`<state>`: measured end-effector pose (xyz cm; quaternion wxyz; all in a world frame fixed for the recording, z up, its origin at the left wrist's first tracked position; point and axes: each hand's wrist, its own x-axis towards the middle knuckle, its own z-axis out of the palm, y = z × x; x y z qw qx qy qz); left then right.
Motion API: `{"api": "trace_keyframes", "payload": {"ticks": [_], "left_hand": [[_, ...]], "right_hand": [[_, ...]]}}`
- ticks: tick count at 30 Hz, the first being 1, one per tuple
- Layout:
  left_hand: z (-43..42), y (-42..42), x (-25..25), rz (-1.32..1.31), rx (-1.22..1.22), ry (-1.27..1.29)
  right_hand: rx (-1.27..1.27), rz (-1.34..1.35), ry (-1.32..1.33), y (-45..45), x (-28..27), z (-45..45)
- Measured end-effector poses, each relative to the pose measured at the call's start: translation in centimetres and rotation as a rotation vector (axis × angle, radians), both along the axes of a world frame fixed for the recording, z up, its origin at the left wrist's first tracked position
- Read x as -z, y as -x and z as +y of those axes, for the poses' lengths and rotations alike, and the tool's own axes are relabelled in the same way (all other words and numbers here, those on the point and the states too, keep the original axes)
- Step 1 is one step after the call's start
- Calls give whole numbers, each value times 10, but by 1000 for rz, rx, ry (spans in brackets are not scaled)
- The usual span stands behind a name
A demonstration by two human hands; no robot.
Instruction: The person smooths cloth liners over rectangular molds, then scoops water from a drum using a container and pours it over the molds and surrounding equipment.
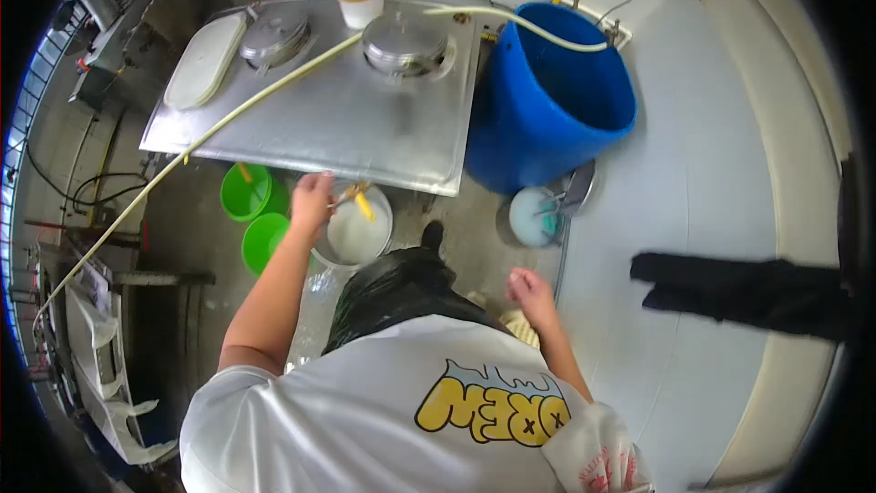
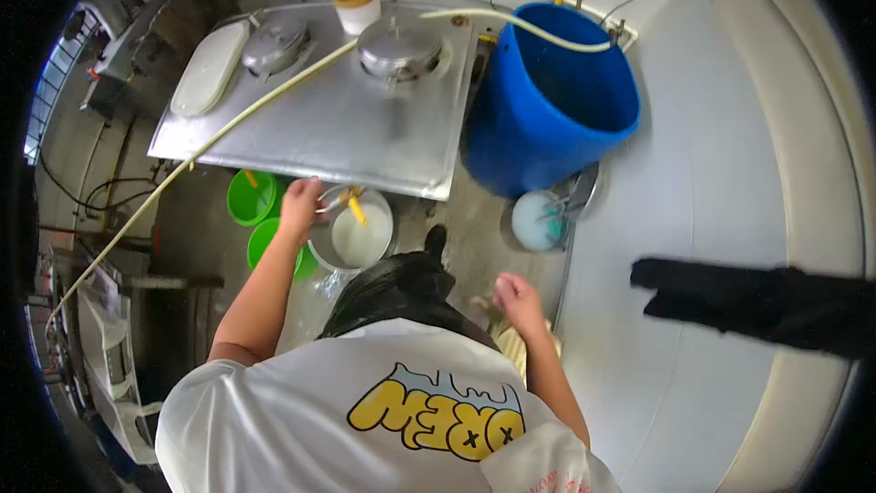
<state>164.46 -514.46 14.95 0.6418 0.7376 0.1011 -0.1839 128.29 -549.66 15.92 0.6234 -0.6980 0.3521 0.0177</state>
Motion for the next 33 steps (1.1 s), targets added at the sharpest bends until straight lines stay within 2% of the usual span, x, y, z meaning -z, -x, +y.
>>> {"api": "trace_keyframes", "payload": {"ticks": [2,5,7,9,10,12,13,14,16,17,18,19,21,24,26,27,28,29,30,31,32,33], "left_hand": [[-36,-67,-7,59,-180,98],[-115,-155,9,129,-204,269],[-201,-185,-21,328,-232,508],[-302,-221,10,506,-63,867],[-357,-221,25,373,17,765],[-412,-218,18,248,86,660],[-423,-217,-14,431,-118,761],[-429,-216,-40,613,-318,853],[-409,-213,-45,659,-263,872],[-390,-209,-40,599,-182,822],[-362,-208,-17,639,-119,923],[-332,-209,6,585,-6,890],[-314,-206,-68,605,-28,567],[-323,-210,-62,594,-72,496],[-328,-209,-69,575,-91,413],[-328,-210,-72,565,-105,327],[-328,-211,-70,561,-119,277],[-329,-212,-69,550,-168,271],[-331,-213,-69,456,-87,137],[-331,-212,-70,369,-19,-2],[-333,-213,-69,299,22,-177],[-335,-215,-71,178,118,-402]], "right_hand": [[-66,39,7,-30,12,-35],[-177,110,50,-84,-29,-72],[-235,130,113,-130,-48,-104],[-213,46,184,-168,-45,-141],[-188,34,197,-188,-34,-162],[-184,46,192,-232,-44,-183],[-168,51,187,-257,-53,-195],[-280,59,253,-281,-71,-201],[-309,23,266,-318,-69,-217],[-344,-21,280,-335,-68,-228],[-328,-16,279,-352,-69,-239],[-336,-16,307,-369,-69,-250],[-323,-44,368,-402,-66,-286],[-223,-52,469,-459,-67,-357],[-133,-54,686,-501,-42,-435],[-127,5,814,-521,-49,-472],[-138,69,844,-538,-80,-493],[-111,98,1007,-554,-71,-540],[-66,47,1181,-567,-74,-575],[-34,-17,1217,-579,-56,-632],[-82,86,1073,-590,-75,-665],[-188,105,1325,-600,-44,-734]]}}
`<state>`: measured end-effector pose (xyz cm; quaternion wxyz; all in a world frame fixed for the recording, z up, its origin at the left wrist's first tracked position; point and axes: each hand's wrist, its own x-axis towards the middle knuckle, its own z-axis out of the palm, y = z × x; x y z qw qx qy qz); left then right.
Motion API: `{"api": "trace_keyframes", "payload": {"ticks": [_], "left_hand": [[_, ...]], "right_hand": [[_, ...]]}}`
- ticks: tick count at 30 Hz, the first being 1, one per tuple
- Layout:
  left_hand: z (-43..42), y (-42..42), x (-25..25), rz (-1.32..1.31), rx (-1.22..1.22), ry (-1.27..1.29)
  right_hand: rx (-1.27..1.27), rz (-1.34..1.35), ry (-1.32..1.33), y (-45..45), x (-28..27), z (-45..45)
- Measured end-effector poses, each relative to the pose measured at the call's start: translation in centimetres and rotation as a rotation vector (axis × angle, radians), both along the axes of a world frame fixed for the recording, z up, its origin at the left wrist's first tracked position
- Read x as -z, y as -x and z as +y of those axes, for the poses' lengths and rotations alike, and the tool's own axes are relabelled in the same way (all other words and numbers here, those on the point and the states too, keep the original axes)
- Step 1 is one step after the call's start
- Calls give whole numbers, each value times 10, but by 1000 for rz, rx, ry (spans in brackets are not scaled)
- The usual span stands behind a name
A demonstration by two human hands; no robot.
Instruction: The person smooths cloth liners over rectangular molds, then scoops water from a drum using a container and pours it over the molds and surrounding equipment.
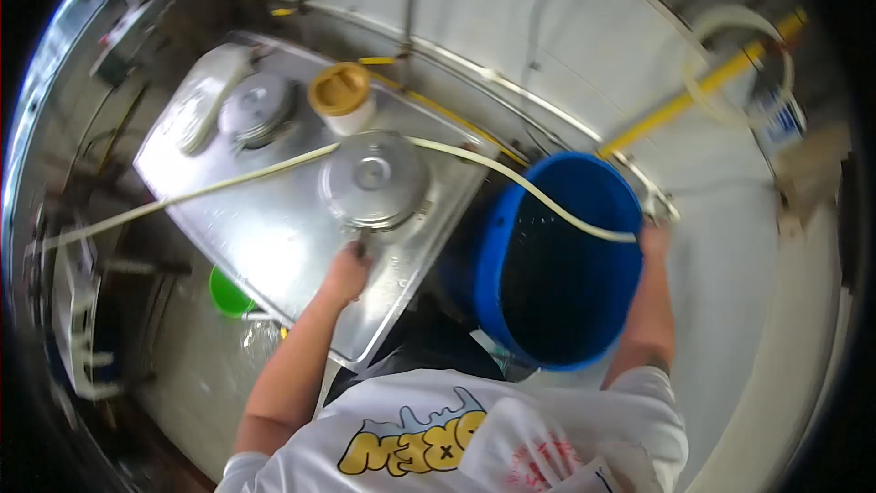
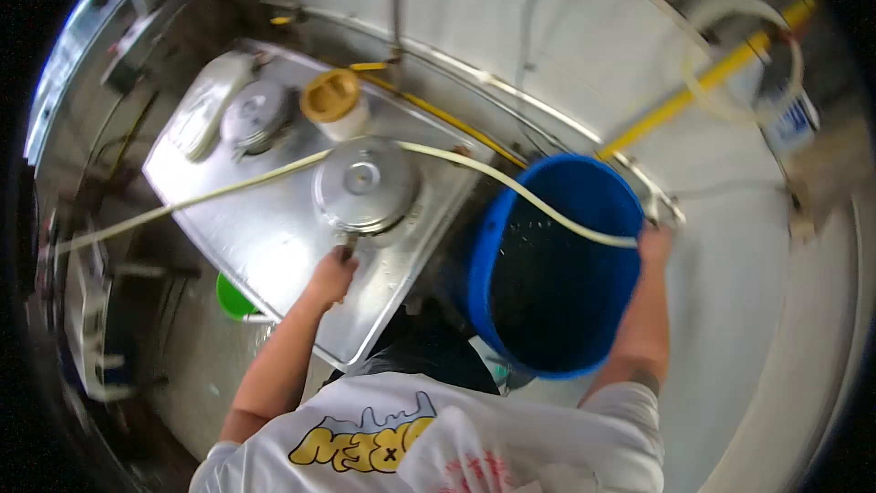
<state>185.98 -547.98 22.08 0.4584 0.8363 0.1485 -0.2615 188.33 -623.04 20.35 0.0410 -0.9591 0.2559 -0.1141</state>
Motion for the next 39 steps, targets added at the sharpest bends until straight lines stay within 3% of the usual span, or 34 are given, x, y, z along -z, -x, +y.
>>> {"api": "trace_keyframes", "payload": {"ticks": [1,2,3,4,5,6,8,9,14,21,35,39], "left_hand": [[7,7,48,-365,192,-315],[-8,4,8,-144,158,-367],[-14,6,4,-114,143,-406],[-17,4,10,-52,116,-452],[-23,6,3,-71,116,-482],[-28,9,3,-92,110,-518],[-35,16,3,-178,113,-609],[-36,18,-11,-183,98,-607],[-31,25,-14,-192,-80,-531],[-37,25,-30,-110,-5,-516],[-33,21,-4,-168,6,-506],[-35,19,-17,-169,19,-512]], "right_hand": [[85,108,31,-8,-4,-25],[-12,124,193,-12,48,-112],[-11,264,205,-13,33,-111],[-108,630,424,-22,29,-121],[-94,-36,-126,-21,116,-209],[92,-289,-858,-23,67,-128],[50,97,2,-23,46,-91],[57,142,137,-31,42,-75],[-3,177,167,-98,38,-6],[-74,195,157,-129,37,32],[-81,198,189,-102,27,12],[-55,199,205,-88,22,-8]]}}
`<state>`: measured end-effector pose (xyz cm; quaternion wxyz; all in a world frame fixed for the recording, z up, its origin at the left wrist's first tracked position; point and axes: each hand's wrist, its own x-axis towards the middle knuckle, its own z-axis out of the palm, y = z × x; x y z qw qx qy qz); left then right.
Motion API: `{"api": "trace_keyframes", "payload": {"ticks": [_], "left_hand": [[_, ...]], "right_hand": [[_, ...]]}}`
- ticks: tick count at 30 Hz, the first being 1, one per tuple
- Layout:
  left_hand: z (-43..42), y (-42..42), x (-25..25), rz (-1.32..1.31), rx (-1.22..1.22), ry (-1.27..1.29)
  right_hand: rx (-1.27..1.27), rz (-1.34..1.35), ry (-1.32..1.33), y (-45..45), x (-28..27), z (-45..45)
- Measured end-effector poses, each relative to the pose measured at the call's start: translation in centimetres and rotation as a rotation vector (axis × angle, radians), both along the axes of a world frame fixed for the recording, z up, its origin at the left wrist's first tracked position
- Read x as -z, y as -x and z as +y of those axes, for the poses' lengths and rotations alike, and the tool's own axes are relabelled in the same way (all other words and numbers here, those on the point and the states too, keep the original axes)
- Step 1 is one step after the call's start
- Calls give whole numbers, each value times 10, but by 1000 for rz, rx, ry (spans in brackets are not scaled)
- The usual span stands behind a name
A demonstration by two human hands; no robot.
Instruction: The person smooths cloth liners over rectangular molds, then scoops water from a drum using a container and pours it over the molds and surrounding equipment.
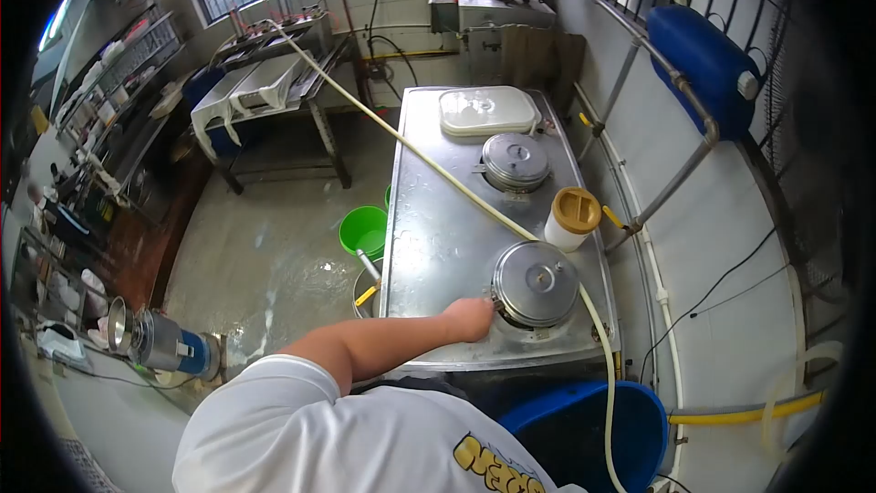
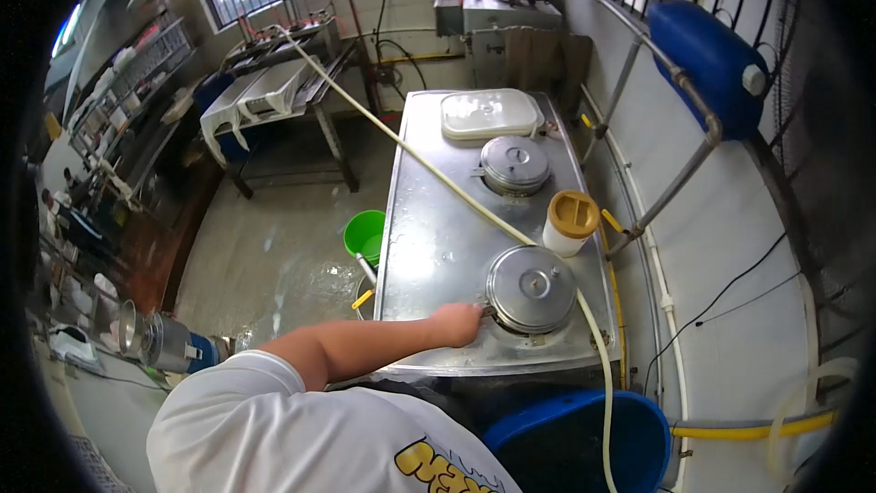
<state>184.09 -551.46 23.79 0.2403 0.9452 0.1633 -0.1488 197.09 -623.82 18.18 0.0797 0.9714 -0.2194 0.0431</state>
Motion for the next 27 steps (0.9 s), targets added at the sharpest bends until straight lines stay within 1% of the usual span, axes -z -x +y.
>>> {"api": "trace_keyframes", "payload": {"ticks": [2,6,9,13,14,17,18,19,21,22,23,24,25,26,27], "left_hand": [[-2,-1,3,49,-39,14],[-2,-1,1,29,8,-30],[-3,2,-5,8,-21,-2],[-1,3,-5,26,-18,10],[1,1,-5,28,-22,15],[3,2,-1,19,-39,42],[6,2,8,-28,-16,46],[9,2,11,-33,-19,49],[11,3,14,-90,33,91],[13,1,21,-100,28,95],[16,-1,29,-181,-25,206],[24,1,31,-267,-79,315],[33,12,21,-289,-88,317],[41,27,8,-231,-281,629],[52,45,-2,-168,-472,945]], "right_hand": [[8,6,16,8,-3,-12],[19,-9,52,19,-13,-39],[20,-22,94,35,-20,-54],[-50,-94,200,59,-29,-54],[-71,-140,227,64,-34,-33],[-90,-328,151,77,-73,139],[-437,-405,-364,43,28,113],[-547,-384,-574,71,-14,204],[-664,-264,-795,102,-53,333],[-798,-250,-796,105,-39,368],[-942,-255,-875,115,-46,412],[-938,-222,-990,122,-34,447],[-837,-113,-1273,133,-32,486],[-748,-36,-1512,149,-43,528],[-720,2,-1682,160,-49,563]]}}
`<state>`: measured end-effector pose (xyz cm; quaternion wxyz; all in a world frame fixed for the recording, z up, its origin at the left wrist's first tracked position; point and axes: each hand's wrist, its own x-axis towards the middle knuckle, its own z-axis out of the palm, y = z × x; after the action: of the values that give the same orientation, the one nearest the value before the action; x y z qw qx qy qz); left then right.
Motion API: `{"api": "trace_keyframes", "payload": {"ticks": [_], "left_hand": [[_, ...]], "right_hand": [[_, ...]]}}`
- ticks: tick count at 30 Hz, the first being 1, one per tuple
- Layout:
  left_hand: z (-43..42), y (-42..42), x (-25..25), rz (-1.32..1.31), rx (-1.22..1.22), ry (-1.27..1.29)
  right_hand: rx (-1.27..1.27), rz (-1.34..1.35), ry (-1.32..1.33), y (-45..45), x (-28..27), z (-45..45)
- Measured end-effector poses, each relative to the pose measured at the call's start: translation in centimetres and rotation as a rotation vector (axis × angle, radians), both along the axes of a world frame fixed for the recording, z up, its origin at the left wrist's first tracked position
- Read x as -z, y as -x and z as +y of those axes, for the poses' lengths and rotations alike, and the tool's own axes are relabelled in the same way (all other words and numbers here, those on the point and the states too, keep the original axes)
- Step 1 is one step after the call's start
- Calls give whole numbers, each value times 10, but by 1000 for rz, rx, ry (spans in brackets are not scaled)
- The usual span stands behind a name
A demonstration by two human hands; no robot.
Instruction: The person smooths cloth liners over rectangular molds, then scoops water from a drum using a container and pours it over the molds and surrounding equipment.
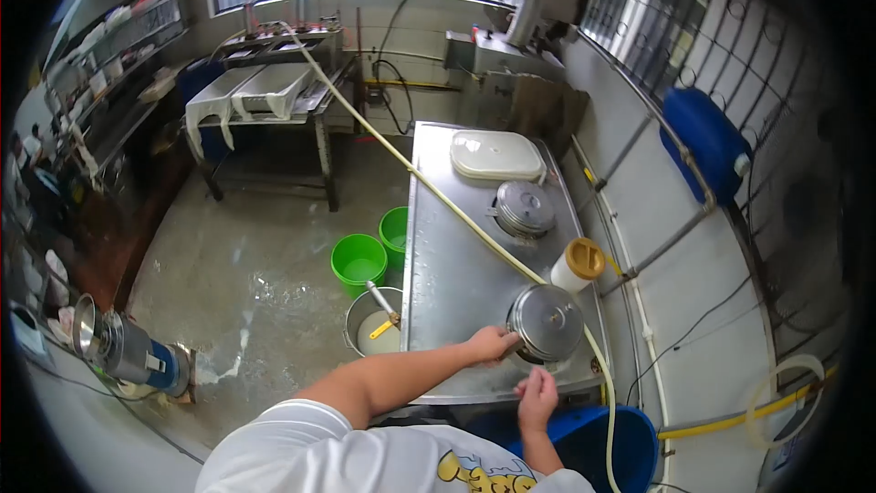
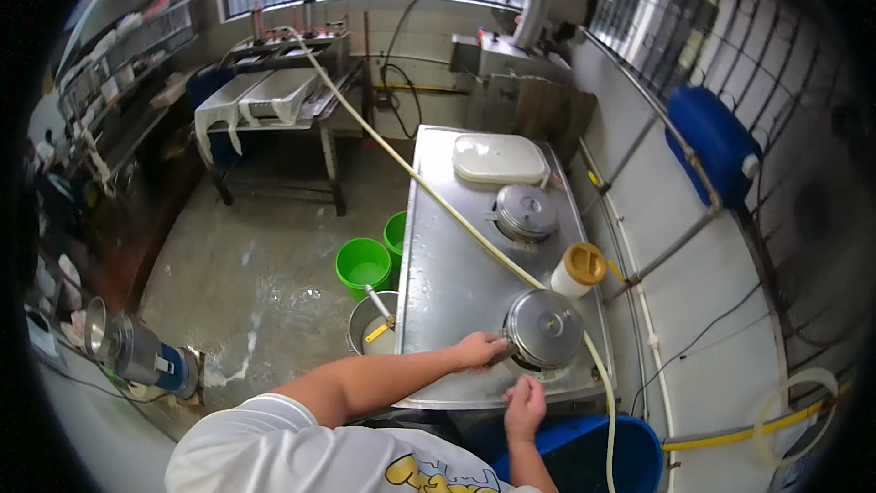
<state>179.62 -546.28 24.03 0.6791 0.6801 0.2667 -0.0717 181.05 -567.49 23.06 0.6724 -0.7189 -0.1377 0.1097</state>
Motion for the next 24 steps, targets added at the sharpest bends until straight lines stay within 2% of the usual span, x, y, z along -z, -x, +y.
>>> {"api": "trace_keyframes", "payload": {"ticks": [1,2,4,5,7,8,10,11,12,14,15,18,19,21,22,23,24], "left_hand": [[9,25,4,-102,-59,-26],[21,53,5,-111,-82,-26],[47,125,-4,-477,-261,-395],[64,160,-20,-471,-269,-401],[107,217,-57,-700,-408,-802],[132,240,-58,-696,-416,-805],[176,284,-58,-620,-388,-1033],[195,303,-62,-630,-527,-1119],[212,325,-66,-621,-543,-1124],[238,375,-80,-528,-560,-977],[242,397,-88,-584,-561,-919],[253,462,-140,-611,-482,-965],[275,471,-131,-620,-545,-1012],[342,491,-110,-458,-777,-1204],[384,503,-93,-455,-916,-1197],[416,519,-79,-452,-1052,-1191],[428,534,-77,-416,-1085,-1202]], "right_hand": [[26,120,-114,15,-14,40],[24,146,-93,27,-21,73],[16,309,-200,48,-21,141],[36,408,-215,64,-20,178],[24,560,-212,97,-26,261],[-6,618,-199,119,-30,306],[-62,734,-246,145,10,410],[-93,767,-200,168,-3,452],[-129,799,-154,192,-19,496],[-122,816,-192,238,-25,577],[-115,821,-208,262,-32,614],[-117,827,-164,329,-45,698],[-137,832,-130,348,-40,719],[-246,800,-63,391,-35,753],[-340,765,-31,416,-35,768],[-450,876,78,442,-78,758],[-488,886,103,465,-69,781]]}}
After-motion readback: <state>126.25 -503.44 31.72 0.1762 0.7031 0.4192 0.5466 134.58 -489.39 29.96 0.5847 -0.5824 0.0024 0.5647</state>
